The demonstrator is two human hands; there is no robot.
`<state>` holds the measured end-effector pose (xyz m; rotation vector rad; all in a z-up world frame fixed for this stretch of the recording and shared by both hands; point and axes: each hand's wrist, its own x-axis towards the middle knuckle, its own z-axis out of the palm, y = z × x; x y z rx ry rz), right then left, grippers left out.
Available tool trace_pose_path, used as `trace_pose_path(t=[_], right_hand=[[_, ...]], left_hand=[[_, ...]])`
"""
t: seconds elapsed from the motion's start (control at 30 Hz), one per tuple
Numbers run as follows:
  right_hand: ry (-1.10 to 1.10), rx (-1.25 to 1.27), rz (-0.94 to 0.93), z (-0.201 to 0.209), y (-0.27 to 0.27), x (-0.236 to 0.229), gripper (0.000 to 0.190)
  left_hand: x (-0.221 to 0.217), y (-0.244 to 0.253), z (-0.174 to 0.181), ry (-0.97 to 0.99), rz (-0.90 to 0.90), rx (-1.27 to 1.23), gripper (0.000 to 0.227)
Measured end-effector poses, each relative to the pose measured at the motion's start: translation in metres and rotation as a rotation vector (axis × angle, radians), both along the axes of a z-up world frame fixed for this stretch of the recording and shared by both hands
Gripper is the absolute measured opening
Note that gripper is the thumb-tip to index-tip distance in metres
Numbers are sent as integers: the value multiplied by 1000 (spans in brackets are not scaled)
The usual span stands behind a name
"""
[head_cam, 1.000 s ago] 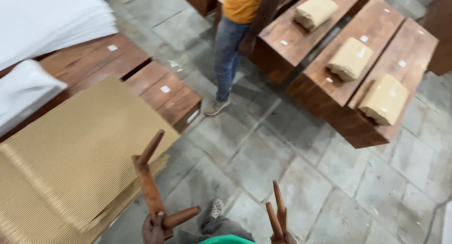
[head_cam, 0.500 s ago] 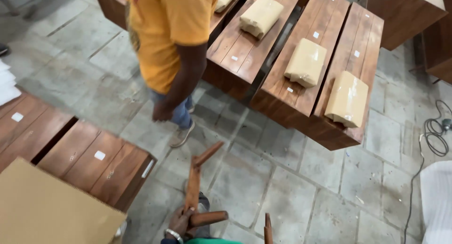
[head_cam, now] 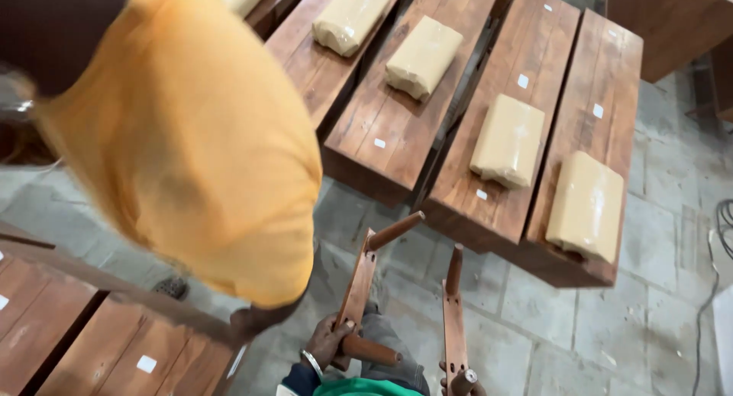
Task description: Wrapping wooden table legs in protective foam and securing them with tape.
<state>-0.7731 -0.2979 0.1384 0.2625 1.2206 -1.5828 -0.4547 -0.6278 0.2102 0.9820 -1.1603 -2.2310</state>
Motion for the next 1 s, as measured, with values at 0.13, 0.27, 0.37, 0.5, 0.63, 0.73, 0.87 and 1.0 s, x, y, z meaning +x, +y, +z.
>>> trace_pose_path(t=[0.13,0.27,0.37,0.5,0.63,0.73,0.87,1.0], right_hand=[[3,-14,46,2,-139,-81,57],[28,-145,293,-12,-254,-168,62],[-48,-218,476,1,-328,-217,67],[108,-92,610,69,-442,-237,66],[280,-60,793,112,-551,-234,65],[316,-107,948,120,-641,-205,64],[285,-115,1153,113,-753,-146,63],[292,-67,1400,43,-877,-106,63]], left_hand=[[-35,-58,1,16,96,11,38],[-71,-132,29,-91,246,5,40],[-96,-173,19,-188,361,100,38],[-116,-225,13,-162,600,-19,37],[-112,-257,50,-146,767,76,38],[-97,-280,58,-62,933,50,38],[-86,-297,29,-161,1127,85,39],[-55,-336,4,-294,1252,240,40]])
